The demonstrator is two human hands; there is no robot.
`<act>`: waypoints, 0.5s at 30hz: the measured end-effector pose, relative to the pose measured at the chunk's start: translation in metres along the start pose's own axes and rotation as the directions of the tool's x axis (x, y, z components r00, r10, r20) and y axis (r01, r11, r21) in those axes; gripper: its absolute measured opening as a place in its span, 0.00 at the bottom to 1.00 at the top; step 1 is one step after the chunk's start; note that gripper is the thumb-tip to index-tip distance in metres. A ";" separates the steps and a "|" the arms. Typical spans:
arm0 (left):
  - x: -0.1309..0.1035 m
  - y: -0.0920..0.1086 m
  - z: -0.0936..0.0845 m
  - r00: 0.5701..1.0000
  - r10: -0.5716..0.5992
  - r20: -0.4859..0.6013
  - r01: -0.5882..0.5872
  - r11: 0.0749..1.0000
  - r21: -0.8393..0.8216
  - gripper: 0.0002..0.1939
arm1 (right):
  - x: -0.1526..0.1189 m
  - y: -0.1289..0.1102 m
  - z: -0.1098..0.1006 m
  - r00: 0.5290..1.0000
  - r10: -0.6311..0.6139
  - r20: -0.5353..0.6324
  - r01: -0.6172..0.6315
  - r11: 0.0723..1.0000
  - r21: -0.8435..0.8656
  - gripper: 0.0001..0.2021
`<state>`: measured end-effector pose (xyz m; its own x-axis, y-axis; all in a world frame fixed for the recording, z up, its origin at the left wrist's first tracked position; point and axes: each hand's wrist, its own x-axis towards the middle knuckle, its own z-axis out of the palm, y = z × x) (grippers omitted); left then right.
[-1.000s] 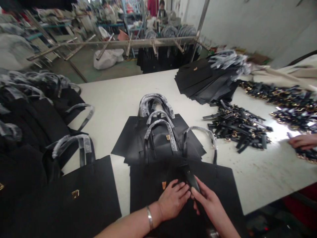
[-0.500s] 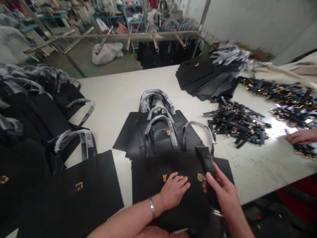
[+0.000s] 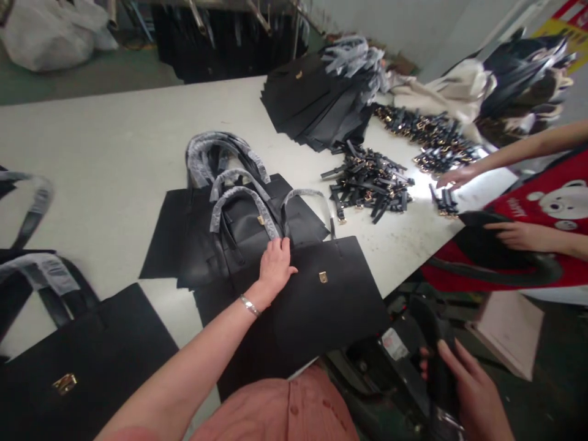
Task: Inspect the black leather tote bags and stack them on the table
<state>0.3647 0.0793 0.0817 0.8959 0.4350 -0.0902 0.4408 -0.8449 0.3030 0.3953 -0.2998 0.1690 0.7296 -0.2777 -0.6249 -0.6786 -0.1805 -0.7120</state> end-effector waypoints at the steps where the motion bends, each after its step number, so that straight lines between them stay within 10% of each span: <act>1: -0.001 -0.002 -0.002 0.998 -0.045 0.033 0.045 0.999 -0.002 0.37 | -0.002 0.006 -0.003 0.999 0.031 0.009 -0.031 1.000 0.004 0.47; 5: -0.008 -0.017 -0.008 0.969 -0.172 0.180 0.175 0.985 -0.004 0.22 | -0.009 0.023 -0.002 0.991 0.101 0.087 -0.101 0.995 0.005 0.49; 15: -0.036 -0.039 -0.010 0.964 -0.248 0.096 0.257 0.961 -0.102 0.14 | -0.005 0.043 0.013 0.952 0.164 0.260 -0.183 0.982 0.049 0.44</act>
<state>0.3151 0.1000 0.0831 0.7597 0.5990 -0.2530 0.6483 -0.6681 0.3652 0.3642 -0.2939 0.1374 0.6051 -0.0488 -0.7946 -0.7954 -0.0799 -0.6008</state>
